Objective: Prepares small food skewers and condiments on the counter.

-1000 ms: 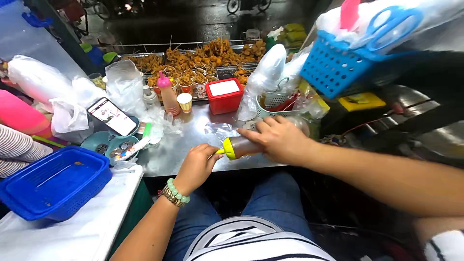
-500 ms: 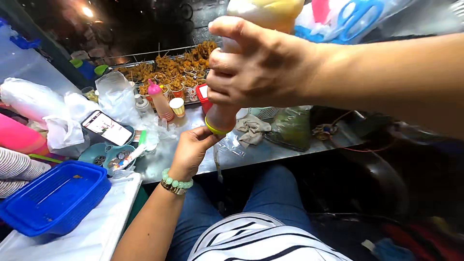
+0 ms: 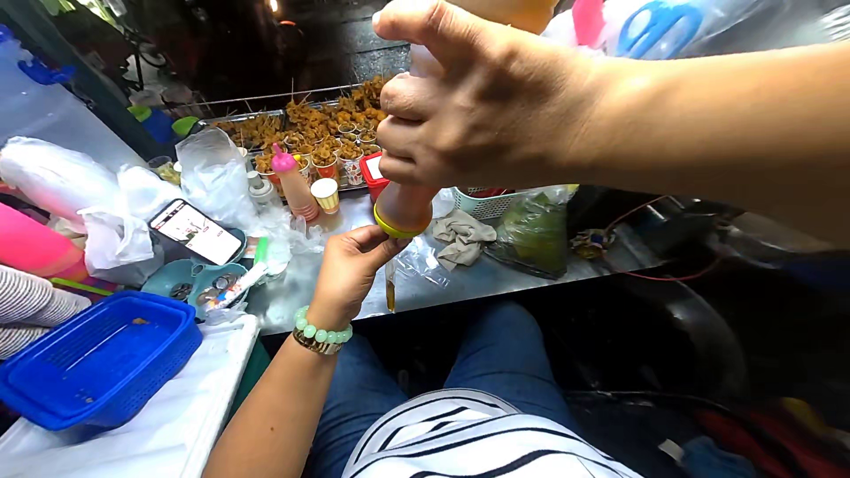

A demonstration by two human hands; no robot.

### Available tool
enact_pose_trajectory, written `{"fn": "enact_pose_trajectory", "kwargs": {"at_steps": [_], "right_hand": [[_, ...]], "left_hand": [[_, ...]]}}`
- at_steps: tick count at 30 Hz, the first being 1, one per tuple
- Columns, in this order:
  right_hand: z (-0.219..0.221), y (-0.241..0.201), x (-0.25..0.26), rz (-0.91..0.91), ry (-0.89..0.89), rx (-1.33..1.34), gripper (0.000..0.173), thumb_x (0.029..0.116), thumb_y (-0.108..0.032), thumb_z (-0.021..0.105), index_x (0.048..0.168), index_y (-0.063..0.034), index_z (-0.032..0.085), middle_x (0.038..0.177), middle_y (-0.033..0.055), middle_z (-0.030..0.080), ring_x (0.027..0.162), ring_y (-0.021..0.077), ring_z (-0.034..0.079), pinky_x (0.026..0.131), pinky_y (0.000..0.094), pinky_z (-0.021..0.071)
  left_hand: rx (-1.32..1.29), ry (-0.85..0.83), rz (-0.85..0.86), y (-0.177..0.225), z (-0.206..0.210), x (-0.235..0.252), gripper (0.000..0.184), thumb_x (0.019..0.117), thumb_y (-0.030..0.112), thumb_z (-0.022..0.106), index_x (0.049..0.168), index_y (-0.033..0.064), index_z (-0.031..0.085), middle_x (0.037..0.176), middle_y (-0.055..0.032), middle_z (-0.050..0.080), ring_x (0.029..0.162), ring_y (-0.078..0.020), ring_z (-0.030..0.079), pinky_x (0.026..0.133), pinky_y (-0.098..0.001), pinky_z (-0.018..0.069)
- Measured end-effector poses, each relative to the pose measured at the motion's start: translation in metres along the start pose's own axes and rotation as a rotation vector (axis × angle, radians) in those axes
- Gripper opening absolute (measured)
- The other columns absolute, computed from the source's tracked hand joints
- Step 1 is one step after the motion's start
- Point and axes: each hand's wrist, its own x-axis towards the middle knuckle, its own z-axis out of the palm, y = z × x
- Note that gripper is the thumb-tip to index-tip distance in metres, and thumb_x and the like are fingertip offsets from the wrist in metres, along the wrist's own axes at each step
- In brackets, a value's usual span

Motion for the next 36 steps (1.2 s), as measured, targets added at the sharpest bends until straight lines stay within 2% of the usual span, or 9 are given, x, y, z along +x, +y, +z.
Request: {"fn": "enact_pose_trajectory", "kwargs": {"at_steps": [8, 11, 15, 18, 23, 28, 30, 33, 36], "right_hand": [[0.025, 0.002, -0.015, 0.189, -0.043, 0.122, 0.021, 0.0858, 0.018, 0.062, 0.099, 0.0026, 0.066, 0.087, 0.0205, 0.064, 0.094, 0.0437, 0.064, 0.112, 0.0729, 0.0250], [0.068, -0.011, -0.037, 0.399, -0.075, 0.327, 0.036, 0.0734, 0.003, 0.080, 0.107, -0.0041, 0.068, 0.096, 0.0187, 0.068, 0.101, 0.0462, 0.064, 0.109, 0.0785, 0.0261], [0.140, -0.082, -0.054, 0.726, -0.117, 0.773, 0.070, 0.0575, -0.018, 0.096, 0.122, -0.0090, 0.070, 0.110, 0.0161, 0.072, 0.108, 0.0410, 0.065, 0.100, 0.0710, 0.0421], [0.178, -0.138, -0.035, 0.860, -0.177, 1.237, 0.078, 0.0641, -0.014, 0.093, 0.135, -0.0035, 0.062, 0.128, 0.0230, 0.066, 0.121, 0.0423, 0.061, 0.104, 0.0658, 0.0439], [0.218, -0.190, 0.026, 1.022, 0.015, 1.529, 0.079, 0.0645, -0.005, 0.091, 0.136, 0.0039, 0.058, 0.131, 0.0259, 0.063, 0.123, 0.0387, 0.061, 0.107, 0.0547, 0.0473], [0.263, -0.198, 0.052, 1.273, 0.200, 1.680, 0.098, 0.0666, -0.023, 0.095, 0.145, 0.0048, 0.045, 0.132, 0.0238, 0.063, 0.125, 0.0308, 0.061, 0.111, 0.0449, 0.0469], [0.261, -0.183, 0.045, 1.215, -0.047, 1.628, 0.103, 0.0725, -0.031, 0.093, 0.150, 0.0072, 0.037, 0.139, 0.0261, 0.058, 0.131, 0.0343, 0.057, 0.114, 0.0485, 0.0435], [0.208, -0.150, 0.024, 1.060, -0.489, 1.454, 0.063, 0.0941, -0.038, 0.075, 0.129, 0.0113, 0.059, 0.126, 0.0319, 0.063, 0.121, 0.0458, 0.060, 0.103, 0.0634, 0.0456], [0.155, -0.154, 0.005, 0.951, 0.126, 1.560, 0.046, 0.0986, -0.032, 0.068, 0.129, 0.0027, 0.068, 0.107, 0.0178, 0.072, 0.091, 0.0214, 0.067, 0.085, 0.0349, 0.0536]], "left_hand": [[0.087, -0.002, 0.011, -0.004, -0.006, 0.003, 0.010, 0.0908, -0.003, 0.071, 0.097, 0.0031, 0.075, 0.086, -0.0008, 0.075, 0.080, -0.0055, 0.070, 0.077, -0.0222, 0.0577], [0.174, -0.030, 0.005, -0.007, -0.015, 0.004, 0.004, 0.0917, 0.000, 0.071, 0.094, 0.0016, 0.075, 0.079, -0.0016, 0.073, 0.075, -0.0074, 0.069, 0.074, -0.0233, 0.0573], [0.482, -0.039, -0.033, -0.012, -0.037, -0.002, 0.012, 0.0918, 0.017, 0.074, 0.090, 0.0051, 0.075, 0.074, 0.0049, 0.072, 0.069, -0.0018, 0.067, 0.070, -0.0222, 0.0562], [0.602, 0.034, -0.038, -0.022, -0.054, -0.013, 0.015, 0.0897, 0.021, 0.075, 0.089, 0.0060, 0.076, 0.076, 0.0039, 0.073, 0.070, -0.0036, 0.068, 0.070, -0.0252, 0.0566], [0.468, 0.326, 0.086, -0.045, -0.069, -0.029, 0.007, 0.0885, 0.011, 0.072, 0.086, 0.0038, 0.072, 0.073, 0.0048, 0.072, 0.068, -0.0019, 0.068, 0.068, -0.0200, 0.0571], [0.094, 0.420, 0.301, -0.051, -0.074, -0.035, 0.020, 0.0997, 0.002, 0.053, 0.093, 0.0113, 0.070, 0.085, 0.0052, 0.076, 0.081, -0.0069, 0.073, 0.081, -0.0241, 0.0609], [0.020, 0.415, 0.317, -0.053, -0.069, -0.036, 0.025, 0.1030, 0.004, 0.049, 0.095, 0.0140, 0.070, 0.084, 0.0070, 0.075, 0.077, -0.0064, 0.072, 0.078, -0.0245, 0.0615], [-0.043, 0.422, 0.308, -0.052, -0.054, -0.037, 0.028, 0.1074, 0.010, 0.042, 0.102, 0.0143, 0.069, 0.064, 0.0147, 0.059, 0.053, 0.0012, 0.055, 0.056, -0.0163, 0.0513], [-0.190, 0.266, 0.243, -0.051, -0.037, -0.035, 0.046, 0.1106, 0.044, 0.029, 0.131, 0.0103, 0.052, 0.056, 0.0190, 0.047, 0.047, 0.0050, 0.046, 0.049, -0.0125, 0.0436]]}}
